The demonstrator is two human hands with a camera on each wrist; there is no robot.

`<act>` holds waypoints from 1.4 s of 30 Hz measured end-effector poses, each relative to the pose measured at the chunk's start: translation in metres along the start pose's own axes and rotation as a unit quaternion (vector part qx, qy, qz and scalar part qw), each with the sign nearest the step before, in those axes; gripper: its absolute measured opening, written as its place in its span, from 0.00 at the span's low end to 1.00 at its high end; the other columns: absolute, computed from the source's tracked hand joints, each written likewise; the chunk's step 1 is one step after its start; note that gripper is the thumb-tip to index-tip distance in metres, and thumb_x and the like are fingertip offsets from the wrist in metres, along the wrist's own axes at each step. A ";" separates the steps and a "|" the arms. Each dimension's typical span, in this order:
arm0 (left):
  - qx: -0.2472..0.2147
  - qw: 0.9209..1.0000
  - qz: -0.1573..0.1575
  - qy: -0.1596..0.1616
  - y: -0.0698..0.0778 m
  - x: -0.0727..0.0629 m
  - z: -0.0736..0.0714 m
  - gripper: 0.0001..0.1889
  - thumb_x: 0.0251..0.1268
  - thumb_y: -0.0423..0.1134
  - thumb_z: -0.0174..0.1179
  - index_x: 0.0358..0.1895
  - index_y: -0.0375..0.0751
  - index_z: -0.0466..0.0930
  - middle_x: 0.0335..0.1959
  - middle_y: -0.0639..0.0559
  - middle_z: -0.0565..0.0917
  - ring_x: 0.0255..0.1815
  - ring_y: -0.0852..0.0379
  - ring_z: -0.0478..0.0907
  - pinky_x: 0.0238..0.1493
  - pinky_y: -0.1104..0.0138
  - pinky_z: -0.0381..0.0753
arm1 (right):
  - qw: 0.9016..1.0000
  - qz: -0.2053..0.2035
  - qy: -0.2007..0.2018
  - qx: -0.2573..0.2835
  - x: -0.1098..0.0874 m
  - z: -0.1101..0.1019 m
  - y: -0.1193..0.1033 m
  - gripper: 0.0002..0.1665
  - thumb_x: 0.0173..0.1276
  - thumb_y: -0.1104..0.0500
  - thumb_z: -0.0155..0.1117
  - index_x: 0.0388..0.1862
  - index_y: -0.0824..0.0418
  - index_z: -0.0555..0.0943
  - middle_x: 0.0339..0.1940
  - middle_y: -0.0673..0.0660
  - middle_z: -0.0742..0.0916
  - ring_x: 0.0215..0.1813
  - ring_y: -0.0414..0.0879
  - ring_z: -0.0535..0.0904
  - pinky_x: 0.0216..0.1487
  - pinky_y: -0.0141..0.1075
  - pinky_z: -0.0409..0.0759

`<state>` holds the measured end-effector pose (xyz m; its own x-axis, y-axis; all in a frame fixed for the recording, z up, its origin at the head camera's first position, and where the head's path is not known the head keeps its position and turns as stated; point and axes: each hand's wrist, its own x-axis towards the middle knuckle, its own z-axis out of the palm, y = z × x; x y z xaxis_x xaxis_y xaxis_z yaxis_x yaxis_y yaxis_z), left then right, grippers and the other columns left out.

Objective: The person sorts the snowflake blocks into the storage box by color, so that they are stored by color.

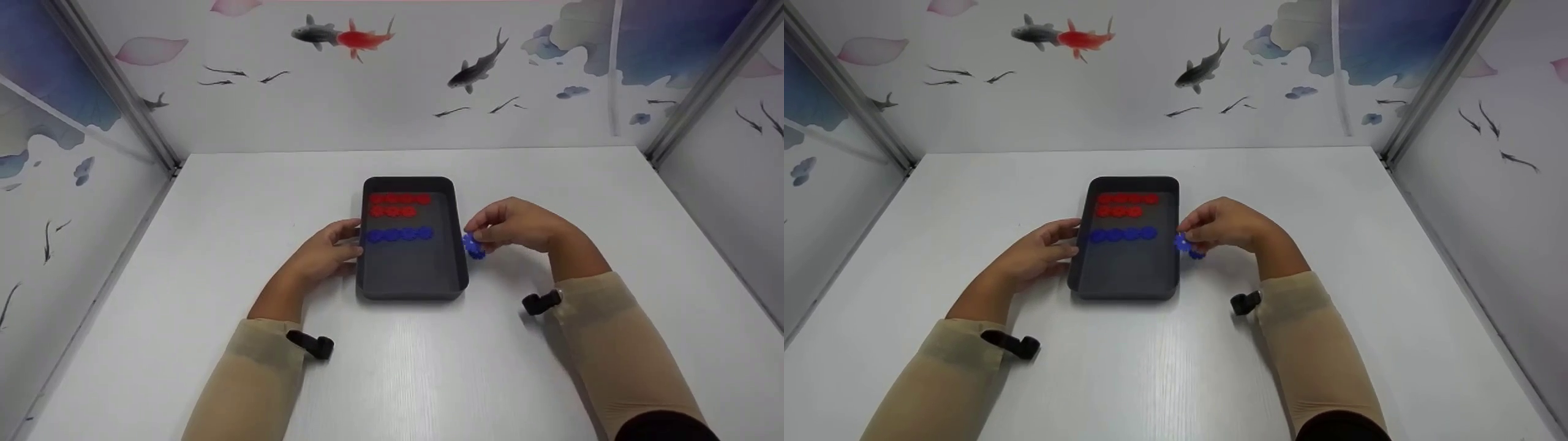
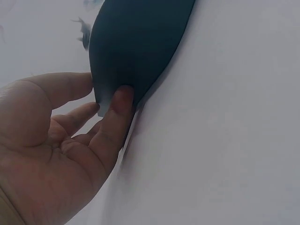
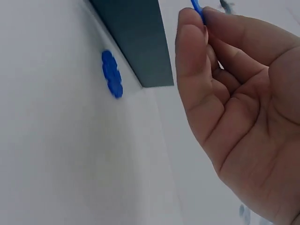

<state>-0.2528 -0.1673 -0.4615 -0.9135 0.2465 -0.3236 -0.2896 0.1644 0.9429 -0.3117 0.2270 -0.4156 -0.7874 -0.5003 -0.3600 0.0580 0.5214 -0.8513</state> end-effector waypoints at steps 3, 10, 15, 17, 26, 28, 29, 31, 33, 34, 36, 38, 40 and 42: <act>-0.004 1.000 0.005 0.002 0.000 0.001 0.000 0.37 0.75 0.30 0.63 0.84 0.52 0.63 0.82 0.49 0.68 0.77 0.47 0.75 0.70 0.54 0.85 | 0.999 -0.031 0.001 0.030 0.002 0.013 -0.014 0.14 0.74 0.59 0.72 0.55 0.63 0.88 0.41 0.53 0.94 0.40 0.44 0.89 0.51 0.37 0.92; 0.000 1.000 0.007 0.002 0.001 -0.001 0.002 0.37 0.75 0.29 0.62 0.84 0.50 0.63 0.82 0.48 0.68 0.78 0.47 0.74 0.71 0.53 0.84 | 0.997 -0.059 -0.007 0.056 0.009 0.038 -0.052 0.14 0.74 0.60 0.72 0.56 0.64 0.88 0.41 0.53 0.94 0.39 0.44 0.89 0.49 0.37 0.92; 0.004 1.000 0.012 0.005 -0.001 0.000 0.001 0.37 0.75 0.29 0.62 0.84 0.50 0.63 0.82 0.48 0.69 0.77 0.47 0.75 0.70 0.53 0.85 | 0.997 -0.050 -0.001 0.062 0.030 0.045 -0.077 0.14 0.74 0.60 0.72 0.56 0.62 0.89 0.43 0.52 0.93 0.40 0.45 0.90 0.49 0.39 0.92; 0.004 1.000 0.011 0.006 -0.001 0.000 0.001 0.37 0.74 0.29 0.63 0.84 0.50 0.64 0.82 0.48 0.69 0.77 0.47 0.75 0.69 0.53 0.85 | 0.997 -0.045 -0.003 0.060 0.042 0.047 -0.084 0.13 0.74 0.60 0.72 0.55 0.61 0.89 0.43 0.53 0.93 0.41 0.46 0.90 0.54 0.44 0.92; -0.004 1.000 0.010 -0.001 -0.001 0.001 0.000 0.37 0.74 0.30 0.63 0.83 0.50 0.63 0.82 0.48 0.68 0.78 0.48 0.73 0.72 0.52 0.83 | 0.999 -0.004 -0.046 0.009 0.093 0.057 -0.092 0.11 0.74 0.60 0.73 0.53 0.58 0.91 0.51 0.58 0.93 0.44 0.46 0.89 0.61 0.46 0.90; 0.000 1.000 0.011 -0.002 -0.001 0.001 0.000 0.37 0.74 0.30 0.63 0.83 0.50 0.64 0.82 0.48 0.68 0.78 0.48 0.73 0.73 0.52 0.82 | 0.998 0.006 -0.057 0.005 0.102 0.059 -0.093 0.10 0.74 0.60 0.73 0.52 0.58 0.91 0.50 0.56 0.93 0.45 0.46 0.89 0.60 0.45 0.90; 0.005 1.000 0.014 -0.002 -0.001 0.002 0.000 0.37 0.74 0.31 0.63 0.83 0.50 0.64 0.82 0.48 0.68 0.79 0.48 0.73 0.73 0.52 0.82 | 0.998 0.008 -0.063 0.002 0.106 0.060 -0.093 0.10 0.74 0.60 0.73 0.52 0.58 0.91 0.49 0.56 0.93 0.45 0.46 0.89 0.60 0.44 0.90; 0.011 1.000 0.018 -0.001 0.000 0.002 0.001 0.36 0.74 0.32 0.63 0.83 0.50 0.64 0.82 0.48 0.69 0.79 0.49 0.73 0.73 0.53 0.82 | 0.997 0.012 -0.070 -0.010 0.112 0.062 -0.093 0.10 0.73 0.60 0.73 0.51 0.57 0.91 0.48 0.55 0.92 0.46 0.47 0.88 0.59 0.43 0.90; 0.010 1.000 0.017 -0.003 0.000 0.002 0.002 0.36 0.74 0.32 0.63 0.83 0.50 0.64 0.82 0.48 0.69 0.79 0.49 0.72 0.73 0.53 0.82 | 0.997 0.017 -0.076 -0.022 0.117 0.065 -0.091 0.10 0.73 0.60 0.74 0.51 0.56 0.92 0.48 0.56 0.92 0.46 0.47 0.88 0.55 0.41 0.91; 0.009 1.000 0.017 -0.005 0.000 0.002 0.002 0.36 0.74 0.32 0.63 0.83 0.50 0.64 0.82 0.48 0.69 0.79 0.49 0.72 0.73 0.53 0.82 | 0.996 0.020 -0.077 -0.030 0.119 0.067 -0.090 0.09 0.73 0.60 0.74 0.50 0.56 0.92 0.48 0.56 0.92 0.46 0.47 0.88 0.55 0.41 0.91; 0.007 1.000 0.016 -0.007 0.000 0.002 0.002 0.36 0.74 0.32 0.63 0.83 0.50 0.64 0.82 0.49 0.69 0.79 0.49 0.72 0.73 0.53 0.82 | 0.996 0.025 -0.080 -0.043 0.121 0.071 -0.087 0.09 0.72 0.60 0.75 0.49 0.56 0.92 0.47 0.56 0.92 0.46 0.47 0.88 0.54 0.40 0.91; 0.007 1.000 0.017 -0.010 -0.001 0.002 0.001 0.37 0.75 0.33 0.63 0.84 0.50 0.63 0.82 0.49 0.68 0.80 0.49 0.72 0.73 0.53 0.82 | 0.995 0.026 -0.084 -0.050 0.124 0.076 -0.084 0.09 0.71 0.60 0.75 0.49 0.56 0.92 0.47 0.56 0.92 0.45 0.47 0.88 0.52 0.40 0.91; 0.010 1.000 0.019 -0.006 -0.001 0.001 0.000 0.36 0.75 0.33 0.63 0.83 0.50 0.64 0.82 0.48 0.69 0.80 0.49 0.72 0.73 0.52 0.82 | 0.994 0.022 -0.091 -0.055 0.127 0.081 -0.082 0.09 0.71 0.61 0.76 0.49 0.57 0.92 0.47 0.57 0.93 0.45 0.47 0.89 0.51 0.40 0.91; 0.013 1.000 0.020 -0.004 -0.002 0.001 -0.001 0.36 0.75 0.33 0.63 0.83 0.50 0.64 0.82 0.48 0.69 0.80 0.49 0.71 0.74 0.52 0.81 | 0.993 0.018 -0.097 -0.057 0.130 0.085 -0.080 0.09 0.70 0.62 0.76 0.49 0.58 0.92 0.47 0.57 0.93 0.44 0.47 0.90 0.50 0.39 0.91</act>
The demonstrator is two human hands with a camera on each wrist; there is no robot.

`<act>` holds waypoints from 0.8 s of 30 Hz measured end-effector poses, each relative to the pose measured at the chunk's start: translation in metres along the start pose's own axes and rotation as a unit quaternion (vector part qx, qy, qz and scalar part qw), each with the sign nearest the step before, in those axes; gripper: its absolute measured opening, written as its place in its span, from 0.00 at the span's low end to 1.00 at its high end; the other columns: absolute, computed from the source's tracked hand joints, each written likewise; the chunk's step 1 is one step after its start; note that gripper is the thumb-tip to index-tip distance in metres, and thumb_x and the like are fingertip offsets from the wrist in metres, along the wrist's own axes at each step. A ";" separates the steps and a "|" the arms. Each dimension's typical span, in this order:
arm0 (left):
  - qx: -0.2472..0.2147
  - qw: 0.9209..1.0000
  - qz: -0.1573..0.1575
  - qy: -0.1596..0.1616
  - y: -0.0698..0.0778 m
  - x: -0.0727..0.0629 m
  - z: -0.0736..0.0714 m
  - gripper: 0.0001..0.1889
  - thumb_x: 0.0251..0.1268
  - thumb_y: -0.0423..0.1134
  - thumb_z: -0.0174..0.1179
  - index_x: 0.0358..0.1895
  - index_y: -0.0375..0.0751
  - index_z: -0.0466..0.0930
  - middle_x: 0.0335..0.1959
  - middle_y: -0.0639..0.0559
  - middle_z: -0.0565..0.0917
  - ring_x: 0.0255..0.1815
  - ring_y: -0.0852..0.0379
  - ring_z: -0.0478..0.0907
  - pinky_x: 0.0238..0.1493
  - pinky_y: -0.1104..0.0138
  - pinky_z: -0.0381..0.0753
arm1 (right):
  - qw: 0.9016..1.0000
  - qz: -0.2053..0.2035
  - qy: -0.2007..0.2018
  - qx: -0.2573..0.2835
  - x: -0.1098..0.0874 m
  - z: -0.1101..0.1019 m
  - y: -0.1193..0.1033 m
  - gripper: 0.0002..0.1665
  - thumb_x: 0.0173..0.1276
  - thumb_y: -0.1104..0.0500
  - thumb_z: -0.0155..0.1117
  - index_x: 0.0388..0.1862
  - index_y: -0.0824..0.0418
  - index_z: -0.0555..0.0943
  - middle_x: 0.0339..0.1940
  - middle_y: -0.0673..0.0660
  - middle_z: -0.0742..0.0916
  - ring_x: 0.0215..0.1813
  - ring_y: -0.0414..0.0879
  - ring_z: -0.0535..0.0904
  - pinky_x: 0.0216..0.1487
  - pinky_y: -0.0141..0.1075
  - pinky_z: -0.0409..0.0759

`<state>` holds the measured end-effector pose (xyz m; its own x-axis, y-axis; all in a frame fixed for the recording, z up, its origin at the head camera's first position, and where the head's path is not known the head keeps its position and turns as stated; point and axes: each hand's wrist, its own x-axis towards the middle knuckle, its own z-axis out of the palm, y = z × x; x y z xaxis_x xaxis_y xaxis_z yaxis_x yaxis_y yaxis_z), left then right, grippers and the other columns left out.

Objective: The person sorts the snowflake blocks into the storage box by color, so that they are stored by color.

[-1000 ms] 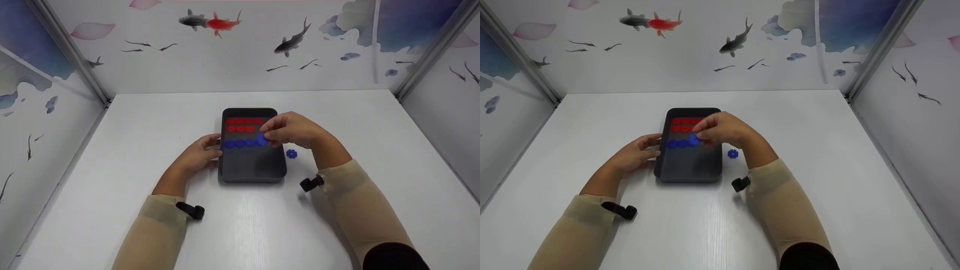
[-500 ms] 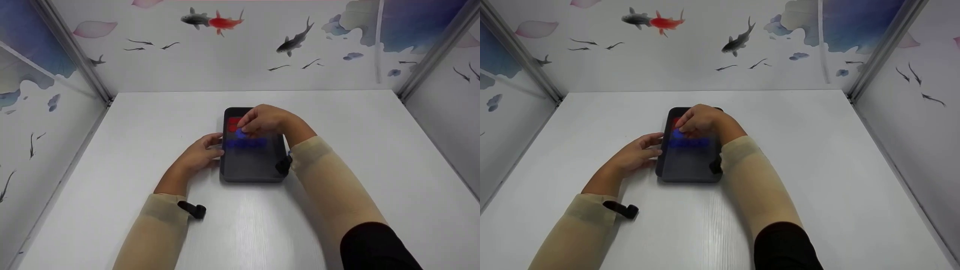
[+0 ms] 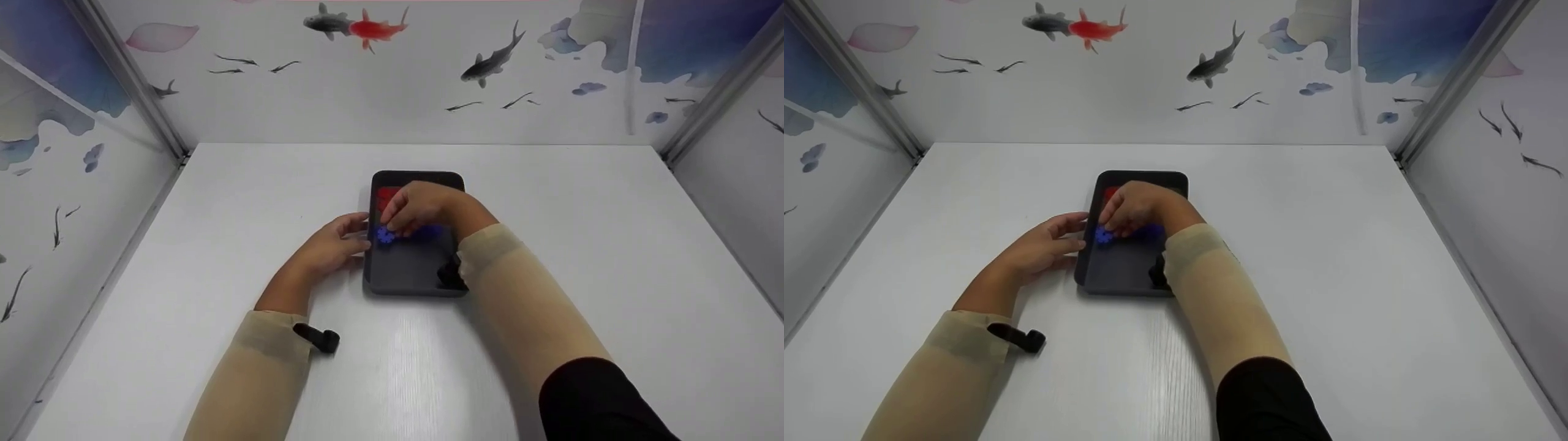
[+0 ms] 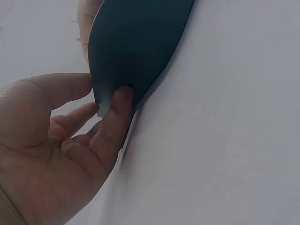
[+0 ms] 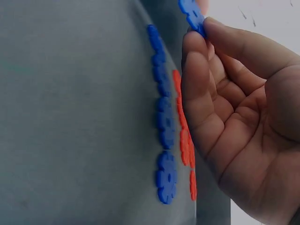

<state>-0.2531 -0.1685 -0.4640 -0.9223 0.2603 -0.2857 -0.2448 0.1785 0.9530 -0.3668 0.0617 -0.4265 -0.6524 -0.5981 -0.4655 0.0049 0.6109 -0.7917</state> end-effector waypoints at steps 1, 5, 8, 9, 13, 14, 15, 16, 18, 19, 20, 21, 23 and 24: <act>0.001 1.000 0.000 0.001 0.000 0.000 0.000 0.36 0.75 0.34 0.63 0.83 0.50 0.64 0.82 0.48 0.69 0.80 0.49 0.71 0.74 0.52 0.81 | 1.000 -0.001 -0.003 -0.003 0.001 0.001 0.001 0.09 0.70 0.62 0.76 0.49 0.58 0.91 0.47 0.57 0.93 0.44 0.47 0.90 0.49 0.39 0.92; 0.001 1.000 -0.004 0.001 0.000 -0.001 0.000 0.36 0.76 0.33 0.63 0.84 0.50 0.63 0.82 0.48 0.68 0.80 0.49 0.71 0.74 0.53 0.81 | 1.000 0.012 -0.016 -0.019 0.003 0.003 0.003 0.10 0.70 0.63 0.75 0.49 0.58 0.91 0.46 0.58 0.94 0.44 0.47 0.91 0.47 0.38 0.92; 0.000 1.000 -0.008 0.000 0.001 -0.001 0.000 0.36 0.76 0.33 0.63 0.84 0.51 0.63 0.83 0.49 0.68 0.80 0.49 0.72 0.74 0.53 0.81 | 0.999 0.021 -0.022 -0.036 0.004 0.004 0.003 0.10 0.71 0.63 0.74 0.49 0.56 0.91 0.45 0.58 0.94 0.43 0.47 0.92 0.46 0.37 0.92; 0.001 1.000 -0.008 0.000 0.001 -0.001 0.000 0.36 0.76 0.33 0.63 0.84 0.51 0.63 0.83 0.49 0.68 0.80 0.49 0.72 0.74 0.52 0.81 | 0.999 0.022 -0.022 -0.041 0.004 0.004 0.003 0.10 0.71 0.63 0.74 0.49 0.56 0.91 0.45 0.58 0.94 0.43 0.47 0.92 0.46 0.37 0.92; 0.002 1.000 -0.005 0.000 0.001 0.000 0.000 0.36 0.76 0.32 0.62 0.84 0.50 0.63 0.83 0.49 0.68 0.79 0.48 0.73 0.74 0.52 0.81 | 0.998 0.022 -0.015 -0.061 0.005 0.005 0.001 0.10 0.70 0.61 0.75 0.49 0.53 0.92 0.44 0.58 0.95 0.43 0.46 0.92 0.46 0.37 0.92; 0.001 1.000 -0.005 0.000 0.001 0.000 0.000 0.36 0.76 0.32 0.62 0.84 0.49 0.63 0.83 0.49 0.68 0.79 0.48 0.74 0.74 0.52 0.81 | 0.997 0.023 -0.015 -0.066 0.005 0.006 0.000 0.09 0.71 0.61 0.75 0.48 0.53 0.92 0.44 0.58 0.95 0.43 0.47 0.92 0.46 0.37 0.92; 0.000 1.000 -0.004 -0.002 0.002 0.000 0.000 0.36 0.76 0.32 0.62 0.84 0.49 0.62 0.83 0.48 0.68 0.79 0.48 0.74 0.74 0.52 0.81 | 0.997 0.025 -0.016 -0.070 0.005 0.006 0.000 0.09 0.71 0.60 0.74 0.48 0.53 0.92 0.44 0.57 0.95 0.43 0.47 0.92 0.46 0.37 0.92; 0.000 1.000 -0.004 -0.002 0.002 0.000 0.001 0.36 0.76 0.32 0.62 0.84 0.49 0.62 0.83 0.48 0.68 0.79 0.48 0.74 0.74 0.53 0.81 | 0.997 0.027 -0.016 -0.074 0.005 0.006 -0.001 0.09 0.71 0.60 0.74 0.48 0.52 0.92 0.44 0.57 0.95 0.43 0.46 0.92 0.47 0.37 0.92; -0.004 1.000 -0.003 -0.004 0.002 0.000 0.001 0.36 0.76 0.31 0.62 0.84 0.48 0.62 0.83 0.48 0.68 0.79 0.48 0.74 0.74 0.52 0.81 | 0.997 0.026 -0.015 -0.076 0.004 0.006 -0.002 0.09 0.72 0.60 0.74 0.48 0.52 0.92 0.44 0.57 0.95 0.43 0.47 0.92 0.47 0.37 0.92; -0.005 1.000 -0.002 -0.005 0.002 0.000 0.001 0.36 0.76 0.31 0.62 0.84 0.48 0.62 0.83 0.48 0.68 0.79 0.47 0.74 0.74 0.52 0.81 | 0.997 0.024 -0.013 -0.073 0.003 0.006 -0.002 0.09 0.71 0.61 0.74 0.49 0.53 0.92 0.44 0.57 0.95 0.44 0.47 0.92 0.47 0.37 0.92; -0.006 1.000 0.000 -0.005 0.002 0.000 0.001 0.36 0.76 0.31 0.62 0.84 0.48 0.62 0.83 0.47 0.68 0.79 0.47 0.74 0.74 0.52 0.81 | 0.997 0.021 -0.010 -0.071 0.003 0.006 -0.002 0.09 0.71 0.61 0.74 0.49 0.53 0.92 0.44 0.58 0.95 0.44 0.47 0.93 0.47 0.38 0.92; -0.005 1.000 0.001 -0.006 0.002 0.000 0.001 0.36 0.76 0.31 0.62 0.84 0.48 0.62 0.83 0.47 0.68 0.79 0.47 0.74 0.74 0.52 0.81 | 0.997 0.018 -0.005 -0.068 0.002 0.005 -0.003 0.09 0.71 0.61 0.74 0.49 0.54 0.92 0.44 0.58 0.95 0.44 0.47 0.93 0.47 0.38 0.92; -0.005 1.000 0.000 -0.005 0.002 -0.001 0.001 0.36 0.76 0.31 0.62 0.84 0.48 0.62 0.83 0.48 0.68 0.79 0.48 0.74 0.74 0.52 0.81 | 0.998 0.008 0.006 -0.058 0.000 0.004 -0.003 0.10 0.70 0.61 0.75 0.50 0.55 0.92 0.44 0.58 0.95 0.44 0.48 0.93 0.48 0.39 0.93; -0.008 1.000 -0.001 -0.007 0.002 -0.001 0.001 0.36 0.76 0.31 0.62 0.84 0.48 0.62 0.83 0.48 0.68 0.79 0.48 0.73 0.74 0.52 0.81 | 0.998 0.004 0.011 -0.054 -0.002 0.003 -0.003 0.11 0.71 0.61 0.75 0.50 0.56 0.92 0.44 0.58 0.95 0.45 0.48 0.93 0.48 0.39 0.93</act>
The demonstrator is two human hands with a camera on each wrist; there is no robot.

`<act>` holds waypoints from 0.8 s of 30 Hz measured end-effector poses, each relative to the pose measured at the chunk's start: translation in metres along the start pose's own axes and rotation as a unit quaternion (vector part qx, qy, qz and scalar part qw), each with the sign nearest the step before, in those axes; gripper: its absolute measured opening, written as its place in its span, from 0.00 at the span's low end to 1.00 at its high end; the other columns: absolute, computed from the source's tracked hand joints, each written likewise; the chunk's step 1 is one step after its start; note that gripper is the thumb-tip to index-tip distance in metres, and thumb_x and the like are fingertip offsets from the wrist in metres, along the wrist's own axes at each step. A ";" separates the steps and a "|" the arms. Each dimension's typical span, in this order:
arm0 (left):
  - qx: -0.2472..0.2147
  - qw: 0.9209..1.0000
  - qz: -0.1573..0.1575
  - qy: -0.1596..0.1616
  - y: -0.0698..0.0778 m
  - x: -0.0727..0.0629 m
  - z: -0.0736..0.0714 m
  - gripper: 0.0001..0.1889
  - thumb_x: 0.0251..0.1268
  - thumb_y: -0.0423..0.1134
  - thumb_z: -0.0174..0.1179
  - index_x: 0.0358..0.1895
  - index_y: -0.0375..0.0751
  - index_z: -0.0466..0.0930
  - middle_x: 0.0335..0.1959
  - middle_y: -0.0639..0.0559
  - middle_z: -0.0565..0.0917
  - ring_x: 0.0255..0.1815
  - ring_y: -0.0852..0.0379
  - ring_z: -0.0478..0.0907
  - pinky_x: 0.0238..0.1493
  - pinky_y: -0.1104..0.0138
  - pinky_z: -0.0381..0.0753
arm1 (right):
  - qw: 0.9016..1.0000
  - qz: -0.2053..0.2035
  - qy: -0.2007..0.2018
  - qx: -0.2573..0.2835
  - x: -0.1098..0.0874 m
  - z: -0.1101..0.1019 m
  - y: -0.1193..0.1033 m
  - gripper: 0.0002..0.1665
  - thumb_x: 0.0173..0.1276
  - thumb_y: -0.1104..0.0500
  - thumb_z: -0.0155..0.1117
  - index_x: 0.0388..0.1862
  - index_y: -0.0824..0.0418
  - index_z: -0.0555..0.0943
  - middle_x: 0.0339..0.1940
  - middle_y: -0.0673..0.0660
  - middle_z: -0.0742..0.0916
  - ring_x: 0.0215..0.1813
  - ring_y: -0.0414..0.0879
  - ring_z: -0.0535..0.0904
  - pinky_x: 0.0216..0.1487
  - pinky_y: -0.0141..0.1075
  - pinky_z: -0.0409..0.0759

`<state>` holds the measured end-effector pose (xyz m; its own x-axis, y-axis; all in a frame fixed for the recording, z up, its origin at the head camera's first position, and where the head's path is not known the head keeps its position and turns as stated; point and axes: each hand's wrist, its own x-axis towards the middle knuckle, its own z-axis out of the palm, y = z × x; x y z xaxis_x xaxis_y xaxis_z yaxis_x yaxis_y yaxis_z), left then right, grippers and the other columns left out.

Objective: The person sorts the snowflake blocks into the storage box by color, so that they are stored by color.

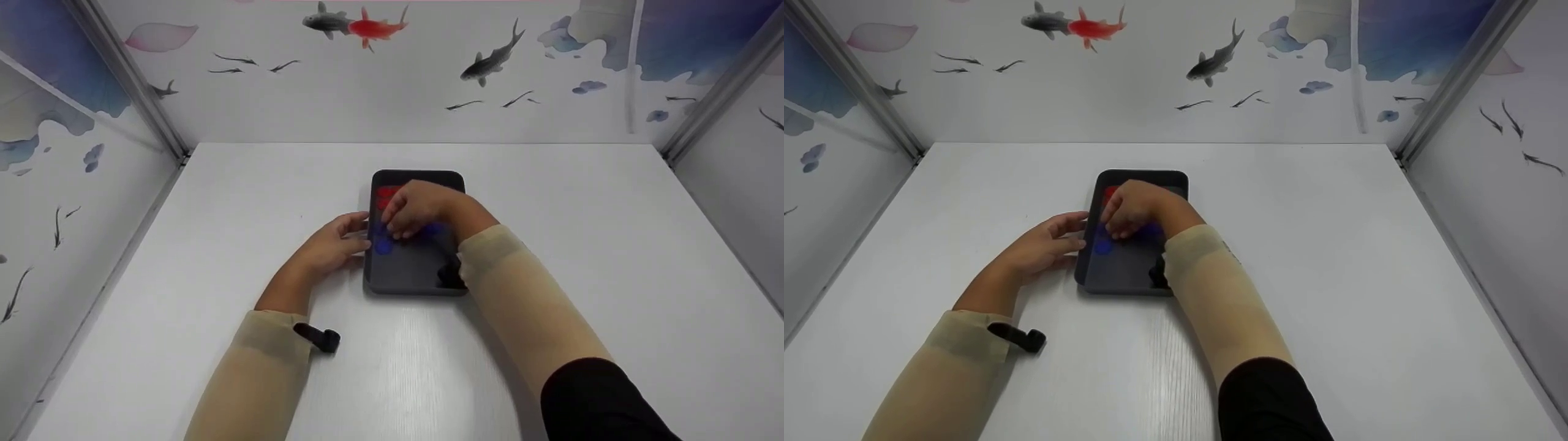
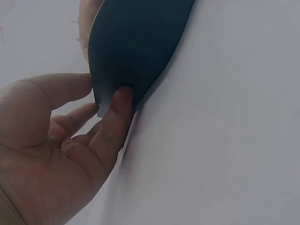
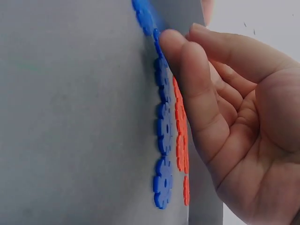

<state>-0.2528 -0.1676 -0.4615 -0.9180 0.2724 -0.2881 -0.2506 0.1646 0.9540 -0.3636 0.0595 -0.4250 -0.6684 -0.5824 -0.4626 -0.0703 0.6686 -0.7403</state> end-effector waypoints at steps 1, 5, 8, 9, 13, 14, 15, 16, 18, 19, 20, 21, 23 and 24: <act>0.000 1.000 -0.001 0.000 0.000 0.000 0.000 0.36 0.76 0.31 0.62 0.84 0.48 0.62 0.83 0.48 0.68 0.79 0.48 0.73 0.74 0.53 0.81 | 1.000 -0.006 0.004 0.005 -0.001 -0.001 0.000 0.11 0.70 0.61 0.75 0.51 0.56 0.91 0.44 0.58 0.95 0.45 0.48 0.93 0.49 0.39 0.93; 0.005 1.000 -0.003 0.002 -0.001 0.000 0.000 0.36 0.76 0.32 0.62 0.84 0.49 0.63 0.82 0.49 0.69 0.80 0.49 0.72 0.75 0.53 0.81 | 0.999 -0.038 0.016 0.022 -0.010 -0.009 -0.002 0.15 0.71 0.59 0.75 0.55 0.58 0.90 0.46 0.58 0.94 0.46 0.50 0.92 0.53 0.44 0.92; 0.010 1.000 0.000 0.004 -0.001 0.000 0.000 0.36 0.76 0.32 0.62 0.84 0.49 0.63 0.82 0.48 0.69 0.80 0.49 0.72 0.75 0.52 0.80 | 0.997 -0.067 0.025 0.030 -0.018 -0.016 -0.003 0.17 0.70 0.58 0.75 0.57 0.57 0.89 0.47 0.57 0.93 0.47 0.50 0.91 0.57 0.48 0.91; 0.012 1.000 0.002 0.003 -0.002 0.001 0.000 0.36 0.76 0.32 0.62 0.84 0.49 0.63 0.82 0.48 0.69 0.80 0.48 0.72 0.75 0.51 0.80 | 0.996 -0.075 0.028 0.033 -0.022 -0.019 -0.003 0.17 0.70 0.58 0.76 0.57 0.58 0.89 0.47 0.57 0.93 0.47 0.51 0.91 0.58 0.50 0.91; 0.000 1.000 -0.001 0.003 -0.002 0.001 0.001 0.36 0.75 0.31 0.62 0.84 0.48 0.63 0.82 0.47 0.68 0.79 0.47 0.73 0.73 0.52 0.82 | 0.993 -0.097 0.042 0.054 -0.036 -0.027 0.000 0.20 0.70 0.59 0.77 0.59 0.59 0.88 0.46 0.56 0.92 0.51 0.56 0.92 0.62 0.54 0.89; -0.003 1.000 -0.001 0.003 -0.002 0.001 0.001 0.36 0.76 0.30 0.62 0.84 0.48 0.63 0.82 0.46 0.67 0.79 0.46 0.73 0.73 0.52 0.82 | 0.992 -0.099 0.046 0.061 -0.040 -0.029 0.001 0.21 0.70 0.58 0.77 0.60 0.60 0.88 0.45 0.56 0.92 0.52 0.58 0.92 0.62 0.55 0.89; -0.005 1.000 -0.004 0.005 -0.002 0.001 0.001 0.36 0.75 0.30 0.62 0.84 0.49 0.63 0.82 0.47 0.68 0.79 0.47 0.73 0.72 0.52 0.83 | 0.991 -0.100 0.052 0.068 -0.044 -0.031 0.003 0.22 0.70 0.58 0.77 0.61 0.61 0.87 0.44 0.55 0.92 0.53 0.59 0.91 0.62 0.55 0.89; -0.010 1.000 -0.006 0.006 -0.002 0.001 0.002 0.36 0.75 0.30 0.62 0.84 0.49 0.63 0.82 0.47 0.68 0.79 0.47 0.74 0.72 0.53 0.83 | 0.990 -0.101 0.057 0.074 -0.049 -0.034 0.006 0.22 0.70 0.58 0.77 0.61 0.60 0.87 0.44 0.55 0.91 0.54 0.60 0.91 0.63 0.55 0.89; -0.016 1.000 -0.010 0.010 -0.002 0.001 0.002 0.36 0.75 0.30 0.63 0.83 0.50 0.64 0.82 0.48 0.68 0.78 0.47 0.74 0.71 0.54 0.84 | 0.989 -0.103 0.069 0.083 -0.059 -0.039 0.012 0.22 0.71 0.58 0.77 0.62 0.60 0.87 0.44 0.54 0.91 0.55 0.62 0.90 0.63 0.54 0.89; -0.017 1.000 -0.010 0.010 -0.002 0.000 0.002 0.36 0.75 0.30 0.63 0.83 0.51 0.64 0.82 0.48 0.68 0.78 0.48 0.74 0.71 0.54 0.84 | 0.988 -0.105 0.075 0.086 -0.064 -0.042 0.016 0.22 0.71 0.58 0.76 0.62 0.59 0.87 0.45 0.54 0.92 0.55 0.62 0.90 0.62 0.53 0.89; -0.018 1.000 -0.009 0.010 -0.002 0.000 0.002 0.36 0.75 0.30 0.63 0.83 0.51 0.65 0.82 0.48 0.68 0.78 0.48 0.74 0.71 0.54 0.84 | 0.987 -0.106 0.082 0.088 -0.069 -0.045 0.020 0.21 0.71 0.57 0.76 0.62 0.59 0.87 0.45 0.54 0.92 0.55 0.62 0.90 0.61 0.51 0.90; -0.017 1.000 -0.009 0.011 -0.002 0.000 0.002 0.36 0.75 0.30 0.63 0.83 0.51 0.65 0.81 0.49 0.69 0.78 0.48 0.74 0.71 0.54 0.84 | 0.986 -0.107 0.088 0.092 -0.075 -0.048 0.024 0.21 0.72 0.58 0.75 0.62 0.58 0.87 0.46 0.54 0.92 0.55 0.61 0.90 0.60 0.49 0.90; -0.017 1.000 -0.008 0.011 -0.002 0.001 0.002 0.36 0.75 0.29 0.62 0.83 0.51 0.65 0.81 0.49 0.69 0.78 0.49 0.74 0.71 0.53 0.83 | 0.984 -0.106 0.104 0.097 -0.087 -0.054 0.033 0.21 0.73 0.58 0.74 0.63 0.58 0.86 0.47 0.53 0.92 0.53 0.58 0.90 0.58 0.44 0.91; -0.018 1.000 -0.007 0.010 -0.002 0.001 0.001 0.36 0.75 0.29 0.62 0.83 0.50 0.65 0.81 0.48 0.69 0.78 0.49 0.74 0.71 0.53 0.83 | 0.983 -0.105 0.110 0.103 -0.092 -0.057 0.038 0.21 0.73 0.59 0.74 0.63 0.59 0.86 0.46 0.52 0.92 0.52 0.56 0.90 0.56 0.42 0.91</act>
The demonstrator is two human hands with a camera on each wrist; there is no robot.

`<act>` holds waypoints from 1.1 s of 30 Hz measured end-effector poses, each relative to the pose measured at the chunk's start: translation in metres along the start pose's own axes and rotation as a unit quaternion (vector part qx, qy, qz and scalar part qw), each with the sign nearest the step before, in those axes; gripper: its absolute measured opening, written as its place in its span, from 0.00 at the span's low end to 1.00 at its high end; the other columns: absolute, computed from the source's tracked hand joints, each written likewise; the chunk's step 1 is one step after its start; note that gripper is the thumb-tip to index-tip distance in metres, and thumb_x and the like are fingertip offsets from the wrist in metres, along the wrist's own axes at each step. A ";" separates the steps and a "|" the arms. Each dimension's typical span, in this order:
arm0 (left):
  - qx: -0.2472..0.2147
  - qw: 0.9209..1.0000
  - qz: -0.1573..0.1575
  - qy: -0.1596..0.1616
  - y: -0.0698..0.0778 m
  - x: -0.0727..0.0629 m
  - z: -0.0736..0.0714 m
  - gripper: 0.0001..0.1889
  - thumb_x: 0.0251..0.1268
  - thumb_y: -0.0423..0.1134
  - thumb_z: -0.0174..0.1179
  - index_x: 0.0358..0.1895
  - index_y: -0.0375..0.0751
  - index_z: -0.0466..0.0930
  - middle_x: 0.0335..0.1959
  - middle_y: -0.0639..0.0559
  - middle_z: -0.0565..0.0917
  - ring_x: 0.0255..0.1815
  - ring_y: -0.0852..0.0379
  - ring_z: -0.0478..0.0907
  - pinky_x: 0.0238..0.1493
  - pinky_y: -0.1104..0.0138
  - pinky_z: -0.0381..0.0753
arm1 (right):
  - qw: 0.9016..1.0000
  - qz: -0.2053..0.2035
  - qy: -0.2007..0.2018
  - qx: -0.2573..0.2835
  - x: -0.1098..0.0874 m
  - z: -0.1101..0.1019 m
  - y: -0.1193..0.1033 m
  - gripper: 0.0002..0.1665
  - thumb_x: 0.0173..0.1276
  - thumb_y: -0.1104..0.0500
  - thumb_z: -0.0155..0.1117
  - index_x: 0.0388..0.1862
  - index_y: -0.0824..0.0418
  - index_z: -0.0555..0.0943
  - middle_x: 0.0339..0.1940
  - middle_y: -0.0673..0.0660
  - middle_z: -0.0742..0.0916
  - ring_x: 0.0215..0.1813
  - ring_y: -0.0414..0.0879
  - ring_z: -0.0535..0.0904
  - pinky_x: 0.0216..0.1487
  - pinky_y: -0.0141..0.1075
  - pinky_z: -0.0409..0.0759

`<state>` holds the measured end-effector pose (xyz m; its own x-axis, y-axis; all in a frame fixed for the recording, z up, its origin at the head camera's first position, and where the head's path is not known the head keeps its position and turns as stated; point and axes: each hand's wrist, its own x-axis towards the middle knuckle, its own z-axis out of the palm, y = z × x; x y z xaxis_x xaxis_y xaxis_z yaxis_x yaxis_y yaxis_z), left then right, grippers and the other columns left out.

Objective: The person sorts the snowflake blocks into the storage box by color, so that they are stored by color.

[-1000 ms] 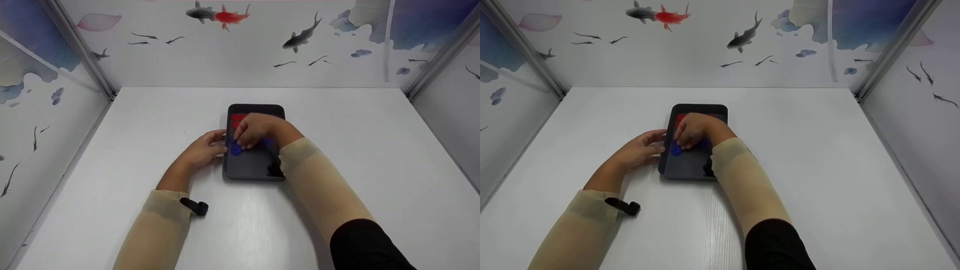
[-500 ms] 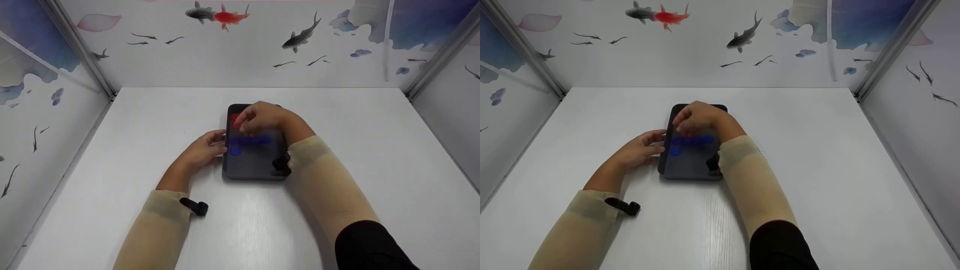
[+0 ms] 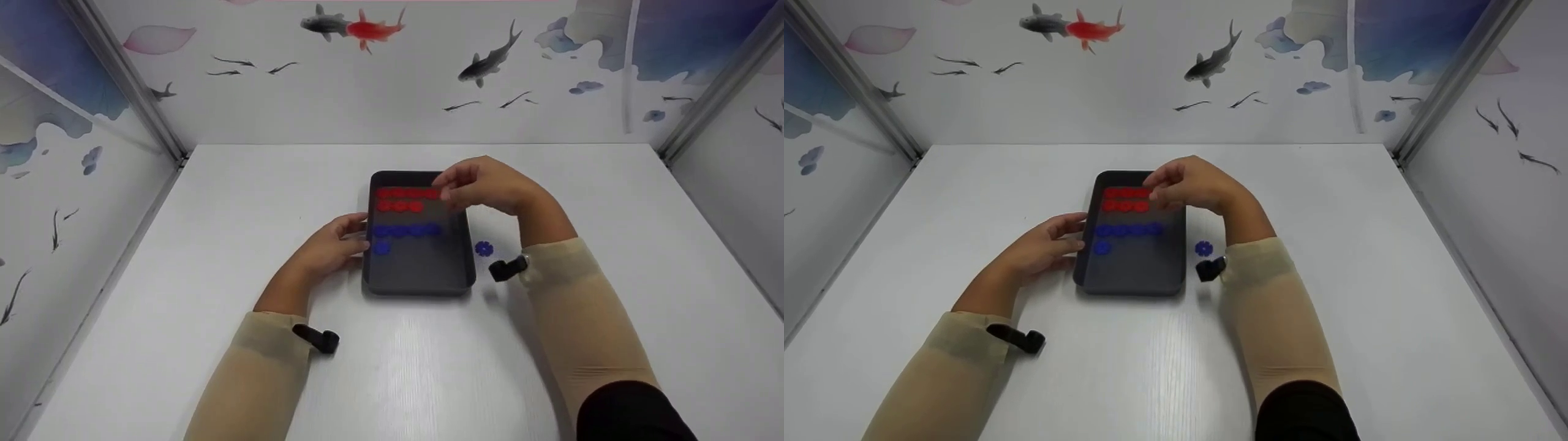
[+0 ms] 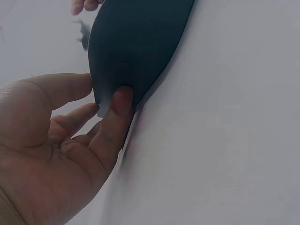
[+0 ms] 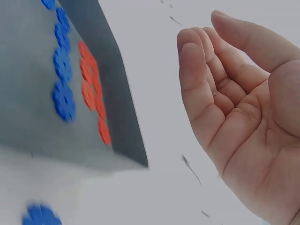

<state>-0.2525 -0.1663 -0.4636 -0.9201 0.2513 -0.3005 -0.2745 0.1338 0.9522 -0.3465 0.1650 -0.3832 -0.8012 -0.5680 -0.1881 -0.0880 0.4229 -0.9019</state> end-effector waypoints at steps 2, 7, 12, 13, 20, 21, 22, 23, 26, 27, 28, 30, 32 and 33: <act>-0.002 1.000 -0.001 0.000 0.000 0.000 0.000 0.36 0.75 0.29 0.62 0.83 0.50 0.65 0.81 0.48 0.69 0.78 0.48 0.74 0.71 0.53 0.83 | 1.000 0.006 0.016 0.007 -0.011 -0.008 0.007 0.20 0.73 0.60 0.73 0.63 0.59 0.85 0.45 0.51 0.91 0.51 0.52 0.90 0.54 0.40 0.91; -0.004 1.000 -0.006 0.002 0.000 -0.001 0.000 0.36 0.75 0.29 0.62 0.83 0.50 0.64 0.81 0.48 0.69 0.77 0.49 0.75 0.70 0.53 0.84 | 0.999 0.033 0.038 -0.004 -0.032 -0.023 0.027 0.21 0.74 0.60 0.72 0.64 0.61 0.85 0.44 0.53 0.90 0.49 0.50 0.90 0.53 0.39 0.91; -0.003 1.000 -0.011 0.008 -0.001 -0.003 -0.002 0.37 0.74 0.29 0.63 0.83 0.52 0.65 0.81 0.49 0.69 0.76 0.48 0.76 0.70 0.53 0.84 | 0.997 0.066 0.036 -0.016 -0.046 -0.030 0.043 0.23 0.74 0.59 0.72 0.65 0.60 0.84 0.45 0.53 0.89 0.50 0.50 0.88 0.53 0.38 0.90; -0.004 1.000 -0.011 0.009 -0.001 -0.003 -0.002 0.37 0.74 0.29 0.63 0.83 0.52 0.65 0.81 0.49 0.69 0.76 0.48 0.76 0.70 0.53 0.84 | 0.997 0.071 0.036 -0.017 -0.048 -0.031 0.046 0.24 0.74 0.59 0.73 0.66 0.61 0.84 0.45 0.53 0.89 0.50 0.50 0.88 0.53 0.38 0.90; 0.005 1.000 -0.013 0.003 -0.001 -0.002 -0.004 0.37 0.75 0.30 0.63 0.84 0.52 0.63 0.83 0.50 0.67 0.77 0.48 0.76 0.70 0.54 0.84 | 0.996 0.087 0.035 -0.005 -0.049 -0.033 0.058 0.28 0.71 0.59 0.75 0.68 0.63 0.82 0.44 0.52 0.89 0.51 0.51 0.87 0.52 0.36 0.89; 0.005 1.000 -0.013 0.003 0.000 -0.002 -0.004 0.38 0.75 0.30 0.63 0.84 0.52 0.63 0.83 0.50 0.67 0.77 0.48 0.76 0.70 0.54 0.85 | 0.996 0.089 0.031 -0.006 -0.049 -0.033 0.060 0.28 0.71 0.59 0.75 0.68 0.64 0.82 0.44 0.52 0.90 0.51 0.50 0.87 0.52 0.36 0.89; 0.005 1.000 -0.012 0.002 0.000 -0.002 -0.004 0.38 0.74 0.30 0.63 0.84 0.52 0.63 0.83 0.50 0.67 0.76 0.48 0.76 0.69 0.54 0.85 | 0.995 0.092 0.026 -0.008 -0.048 -0.033 0.062 0.29 0.71 0.58 0.76 0.68 0.64 0.82 0.44 0.52 0.90 0.51 0.49 0.87 0.52 0.36 0.89; 0.005 1.000 -0.012 0.002 0.000 -0.002 -0.003 0.38 0.74 0.29 0.63 0.84 0.52 0.63 0.83 0.50 0.67 0.76 0.48 0.77 0.69 0.54 0.85 | 0.995 0.096 0.019 -0.010 -0.048 -0.033 0.064 0.30 0.70 0.58 0.76 0.69 0.63 0.81 0.44 0.52 0.90 0.50 0.48 0.87 0.52 0.36 0.89; 0.001 1.000 -0.008 0.001 0.001 -0.001 -0.003 0.38 0.74 0.29 0.63 0.84 0.51 0.63 0.83 0.49 0.67 0.75 0.47 0.77 0.69 0.53 0.85 | 0.993 0.116 0.005 -0.022 -0.045 -0.031 0.070 0.31 0.68 0.55 0.78 0.68 0.61 0.82 0.45 0.51 0.91 0.49 0.47 0.87 0.53 0.37 0.89; 0.001 1.000 -0.006 -0.001 0.001 -0.001 -0.002 0.38 0.74 0.29 0.63 0.84 0.50 0.63 0.83 0.48 0.67 0.76 0.46 0.76 0.69 0.53 0.85 | 0.992 0.121 -0.001 -0.029 -0.044 -0.031 0.072 0.31 0.68 0.55 0.79 0.67 0.60 0.83 0.46 0.51 0.91 0.49 0.47 0.87 0.53 0.38 0.89; 0.001 1.000 -0.005 -0.001 0.001 -0.001 -0.002 0.38 0.74 0.29 0.63 0.84 0.50 0.63 0.83 0.48 0.67 0.76 0.47 0.76 0.69 0.53 0.85 | 0.991 0.126 -0.005 -0.034 -0.043 -0.031 0.075 0.30 0.67 0.54 0.79 0.67 0.59 0.83 0.47 0.51 0.91 0.48 0.47 0.86 0.52 0.38 0.88; 0.000 1.000 -0.005 0.000 0.000 0.000 -0.001 0.38 0.74 0.28 0.63 0.83 0.50 0.63 0.83 0.48 0.67 0.76 0.47 0.76 0.69 0.53 0.85 | 0.990 0.133 -0.015 -0.051 -0.042 -0.031 0.079 0.30 0.67 0.53 0.80 0.66 0.57 0.84 0.49 0.50 0.91 0.48 0.46 0.85 0.51 0.37 0.87; 0.000 1.000 -0.004 -0.001 0.000 0.001 -0.001 0.38 0.74 0.28 0.63 0.83 0.50 0.64 0.82 0.48 0.68 0.76 0.47 0.76 0.69 0.53 0.85 | 0.988 0.135 -0.023 -0.069 -0.042 -0.031 0.082 0.28 0.67 0.53 0.80 0.65 0.56 0.85 0.51 0.50 0.91 0.49 0.46 0.84 0.51 0.35 0.86; -0.001 1.000 -0.005 0.000 0.000 0.001 -0.001 0.38 0.74 0.28 0.63 0.83 0.50 0.64 0.82 0.48 0.68 0.75 0.47 0.77 0.69 0.53 0.85 | 0.988 0.134 -0.028 -0.078 -0.041 -0.031 0.083 0.28 0.67 0.53 0.80 0.64 0.56 0.85 0.52 0.51 0.90 0.49 0.45 0.84 0.50 0.34 0.85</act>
<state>-0.2536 -0.1665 -0.4636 -0.9172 0.2504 -0.3098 -0.2839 0.1345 0.9494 -0.3387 0.2453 -0.4383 -0.7743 -0.4574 -0.4374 0.0294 0.6644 -0.7468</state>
